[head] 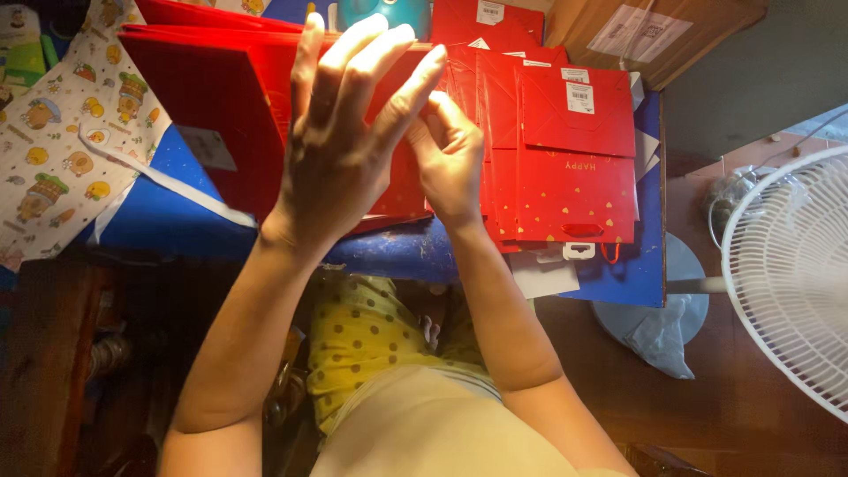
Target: The person assembles red gift bags by inserting white plastic handles into the bag slots and folding the top edges. They handle multiple bags, stacking them on a blue table, and use a small orange tool to assist with folding.
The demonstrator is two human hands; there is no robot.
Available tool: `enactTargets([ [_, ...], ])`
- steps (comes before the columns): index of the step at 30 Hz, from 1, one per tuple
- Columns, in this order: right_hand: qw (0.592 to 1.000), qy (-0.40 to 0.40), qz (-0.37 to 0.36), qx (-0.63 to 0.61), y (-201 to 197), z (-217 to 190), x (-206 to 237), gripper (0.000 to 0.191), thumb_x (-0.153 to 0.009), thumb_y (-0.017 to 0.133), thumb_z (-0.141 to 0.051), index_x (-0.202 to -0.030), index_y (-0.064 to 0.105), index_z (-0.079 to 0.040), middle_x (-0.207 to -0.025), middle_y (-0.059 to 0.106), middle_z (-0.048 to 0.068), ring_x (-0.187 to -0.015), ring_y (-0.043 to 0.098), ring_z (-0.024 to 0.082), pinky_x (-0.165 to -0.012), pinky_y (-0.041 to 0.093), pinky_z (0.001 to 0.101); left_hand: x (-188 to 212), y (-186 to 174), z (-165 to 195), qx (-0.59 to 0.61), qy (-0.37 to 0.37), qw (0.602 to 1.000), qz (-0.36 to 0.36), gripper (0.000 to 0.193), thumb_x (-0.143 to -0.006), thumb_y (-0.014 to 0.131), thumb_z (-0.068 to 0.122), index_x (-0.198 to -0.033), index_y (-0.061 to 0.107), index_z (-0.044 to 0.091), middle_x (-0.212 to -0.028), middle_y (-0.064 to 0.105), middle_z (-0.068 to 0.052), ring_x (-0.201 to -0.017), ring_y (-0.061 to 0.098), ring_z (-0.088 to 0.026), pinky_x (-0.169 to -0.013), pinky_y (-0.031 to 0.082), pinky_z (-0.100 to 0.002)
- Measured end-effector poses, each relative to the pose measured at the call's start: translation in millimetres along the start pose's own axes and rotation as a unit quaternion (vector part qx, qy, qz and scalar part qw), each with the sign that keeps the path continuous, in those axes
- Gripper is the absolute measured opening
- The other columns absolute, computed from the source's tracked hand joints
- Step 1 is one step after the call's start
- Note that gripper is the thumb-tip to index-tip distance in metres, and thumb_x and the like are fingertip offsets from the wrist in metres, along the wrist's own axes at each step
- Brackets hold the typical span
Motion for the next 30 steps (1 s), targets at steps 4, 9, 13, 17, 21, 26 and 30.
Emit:
enactTargets([
  [4, 0.986, 0.137, 0.028, 0.094, -23.3, 31.8, -7.7, 0.029, -0.104, 0.066, -0.011, -0.126, 0.068, 0.008, -0.087, 0.052, 0.007, -0.075, 0.044, 0.014, -0.064, 0.038, 0.0312, 23.8, 36.8, -5.1, 0.030, -0.067, 0.997, -0.036, 0.056, -0.097, 0.067, -0.004, -0.151, 0.060, 0.012, -0.149, 0.053, -0.013, -0.148, 0.046, -0.032, -0.129, 0.027, -0.057],
  [9, 0.983, 0.087, -0.040, 0.157, -18.2, 69.0, -9.9, 0.047, -0.101, 0.063, -0.020, -0.138, 0.055, 0.007, -0.137, 0.065, 0.020, -0.128, 0.061, 0.023, -0.109, 0.048, 0.0354, 79.9, 122.2, -11.2, 0.119, -0.185, 0.963, -0.155, 0.056, -0.096, 0.067, 0.020, -0.145, 0.053, -0.003, -0.149, 0.046, -0.024, -0.143, 0.039, -0.042, -0.120, 0.027, -0.060],
  [13, 0.973, 0.107, -0.039, 0.199, -23.9, 79.8, 4.5, 0.061, -0.099, 0.064, -0.019, -0.149, 0.042, 0.008, -0.157, 0.044, 0.026, -0.150, 0.039, 0.032, -0.123, 0.030, 0.0395, 108.3, 157.7, -18.8, 0.100, -0.203, 0.949, -0.221, 0.056, -0.104, 0.056, 0.025, -0.150, 0.047, -0.005, -0.159, 0.042, -0.024, -0.151, 0.036, -0.040, -0.121, 0.026, -0.060],
  [17, 0.938, 0.075, -0.119, 0.318, -25.8, 52.5, 30.6, 0.055, -0.101, 0.063, -0.021, -0.150, 0.048, 0.001, -0.160, 0.039, 0.027, -0.151, 0.036, 0.035, -0.121, 0.031, 0.0410, 115.7, 168.8, -21.0, 0.089, -0.207, 0.935, -0.275, 0.057, -0.104, 0.054, 0.029, -0.151, 0.045, -0.003, -0.162, 0.039, -0.022, -0.152, 0.034, -0.038, -0.122, 0.024, -0.061],
  [21, 0.940, 0.047, -0.100, 0.322, -78.1, -7.8, 67.1, 0.038, -0.103, 0.062, -0.014, -0.140, 0.064, -0.007, -0.158, 0.048, 0.020, -0.150, 0.045, 0.033, -0.122, 0.038, 0.0402, 104.4, 174.3, -7.7, 0.088, -0.222, 0.929, -0.282, 0.070, -0.100, 0.060, 0.035, -0.152, 0.037, -0.007, -0.160, 0.032, -0.028, -0.150, 0.026, -0.044, -0.118, 0.017, -0.067],
  [26, 0.780, -0.017, 0.134, 0.611, -217.3, -76.0, 89.1, 0.033, -0.102, 0.065, -0.010, -0.133, 0.067, -0.001, -0.145, 0.059, 0.019, -0.137, 0.054, 0.036, -0.116, 0.044, 0.0439, 74.9, 184.0, 59.2, 0.104, -0.136, 0.950, -0.263, 0.086, -0.097, 0.069, 0.037, -0.158, 0.026, -0.006, -0.165, 0.020, -0.028, -0.156, 0.015, -0.043, -0.121, 0.008, -0.071],
  [30, 0.729, 0.049, 0.191, 0.656, -291.7, -73.0, 105.9, 0.041, -0.102, 0.063, -0.021, -0.135, 0.062, 0.003, -0.139, 0.059, 0.024, -0.129, 0.055, 0.040, -0.109, 0.045, 0.0461, 58.1, 200.0, 107.9, 0.216, -0.140, 0.933, -0.252, 0.095, -0.093, 0.073, 0.040, -0.159, 0.021, -0.005, -0.166, 0.008, -0.031, -0.156, 0.004, -0.047, -0.121, 0.010, -0.068],
])
Point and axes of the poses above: each hand's wrist, its own x-axis away from the middle knuckle, its own y-axis out of the palm, z = x × y, the point moved 9 cm from there along -x, towards the middle knuckle
